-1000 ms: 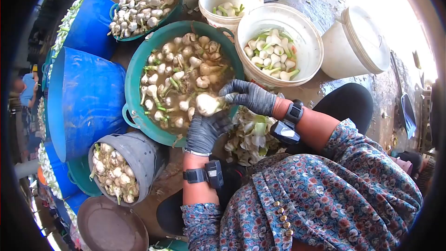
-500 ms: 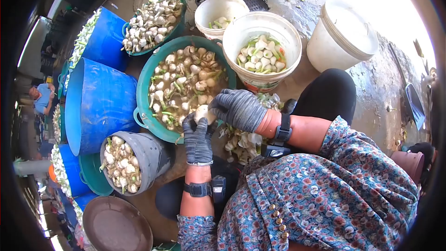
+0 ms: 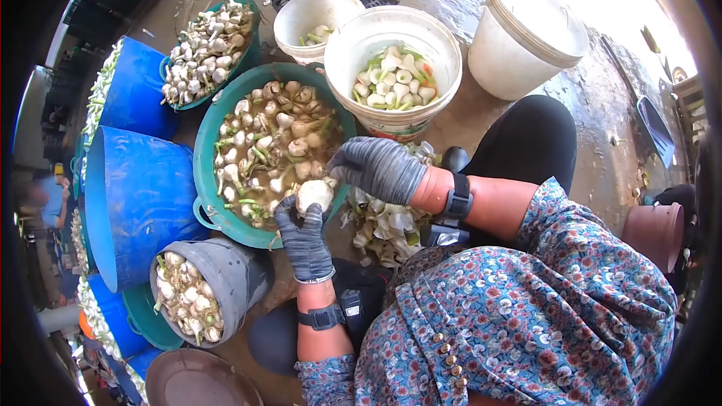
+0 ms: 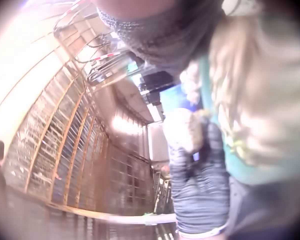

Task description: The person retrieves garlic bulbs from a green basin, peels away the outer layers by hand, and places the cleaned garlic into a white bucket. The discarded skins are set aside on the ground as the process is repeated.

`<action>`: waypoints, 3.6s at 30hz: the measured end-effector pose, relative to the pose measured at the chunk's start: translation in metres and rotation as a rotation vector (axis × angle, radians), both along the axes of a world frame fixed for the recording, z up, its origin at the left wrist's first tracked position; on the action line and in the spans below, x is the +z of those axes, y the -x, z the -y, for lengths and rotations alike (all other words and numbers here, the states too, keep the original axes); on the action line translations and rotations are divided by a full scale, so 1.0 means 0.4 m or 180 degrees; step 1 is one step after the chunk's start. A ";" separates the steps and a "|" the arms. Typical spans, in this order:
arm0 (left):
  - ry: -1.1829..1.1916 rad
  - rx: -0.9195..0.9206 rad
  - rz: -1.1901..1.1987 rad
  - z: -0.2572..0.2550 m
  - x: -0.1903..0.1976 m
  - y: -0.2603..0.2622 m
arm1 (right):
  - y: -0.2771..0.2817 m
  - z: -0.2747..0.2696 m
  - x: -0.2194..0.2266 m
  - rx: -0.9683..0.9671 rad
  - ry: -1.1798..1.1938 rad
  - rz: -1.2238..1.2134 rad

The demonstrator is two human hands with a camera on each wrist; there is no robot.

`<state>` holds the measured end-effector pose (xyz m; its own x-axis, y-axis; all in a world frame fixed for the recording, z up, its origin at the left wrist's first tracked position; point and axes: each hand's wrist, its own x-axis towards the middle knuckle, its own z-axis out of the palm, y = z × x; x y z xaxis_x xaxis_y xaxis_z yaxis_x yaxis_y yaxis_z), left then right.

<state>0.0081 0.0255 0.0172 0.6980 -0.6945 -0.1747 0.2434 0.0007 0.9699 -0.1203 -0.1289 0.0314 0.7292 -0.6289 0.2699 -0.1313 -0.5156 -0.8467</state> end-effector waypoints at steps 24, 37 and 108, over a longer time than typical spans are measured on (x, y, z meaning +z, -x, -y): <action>0.0771 -0.0022 -0.1662 -0.011 -0.022 -0.020 | -0.001 0.040 0.035 0.0465 0.0578 0.0199; -0.0752 -0.0160 0.1061 -0.002 -0.048 -0.005 | -0.011 -0.040 0.034 0.0274 0.0584 -0.0471; -0.0393 -0.1265 0.2249 0.075 -0.018 0.028 | 0.100 0.042 0.022 0.1293 -0.0541 -0.1049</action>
<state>-0.0030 -0.0046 0.0102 0.3779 -0.9177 0.1226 -0.4655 -0.0738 0.8820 -0.1604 -0.1458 0.0404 0.9511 -0.2939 -0.0948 -0.2226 -0.4396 -0.8702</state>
